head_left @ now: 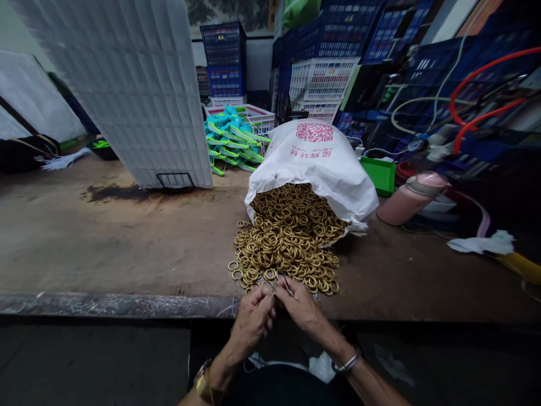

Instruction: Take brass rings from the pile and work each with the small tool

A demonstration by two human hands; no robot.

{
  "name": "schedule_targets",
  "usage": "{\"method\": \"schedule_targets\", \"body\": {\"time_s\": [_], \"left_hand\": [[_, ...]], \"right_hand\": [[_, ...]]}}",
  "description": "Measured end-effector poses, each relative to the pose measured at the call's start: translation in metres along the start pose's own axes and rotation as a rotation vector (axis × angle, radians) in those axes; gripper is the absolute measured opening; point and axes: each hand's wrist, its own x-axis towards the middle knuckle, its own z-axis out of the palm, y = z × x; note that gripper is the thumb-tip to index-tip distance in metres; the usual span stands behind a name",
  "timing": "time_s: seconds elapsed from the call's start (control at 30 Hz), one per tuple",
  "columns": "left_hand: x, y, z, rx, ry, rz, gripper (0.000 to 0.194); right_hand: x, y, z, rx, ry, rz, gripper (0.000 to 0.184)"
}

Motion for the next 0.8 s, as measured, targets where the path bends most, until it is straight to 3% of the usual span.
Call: {"method": "schedule_targets", "body": {"time_s": [0.1,0.3,0.47,0.63,0.8], "left_hand": [[-0.001,-0.001,-0.003,-0.04,-0.044,-0.007,0.033],[-0.003,-0.003,-0.004,-0.205,-0.025,-0.04,0.033],[-0.005,0.001,-0.006,-0.195,0.015,-0.024,0.032],[-0.006,0.006,-0.007,-0.128,0.04,0.02,0.029],[-0.006,0.007,-0.007,-0.085,0.076,0.041,0.032]], "right_hand": [[-0.001,-0.007,0.0,-0.036,-0.005,-0.029,0.027],[0.002,-0.007,0.001,0.026,-0.043,-0.055,0.03],[-0.005,-0.001,-0.001,-0.355,-0.013,-0.185,0.013],[-0.014,-0.004,0.0,-0.642,-0.119,-0.204,0.039],[-0.014,-0.004,0.004,-0.73,-0.125,-0.166,0.042]]}}
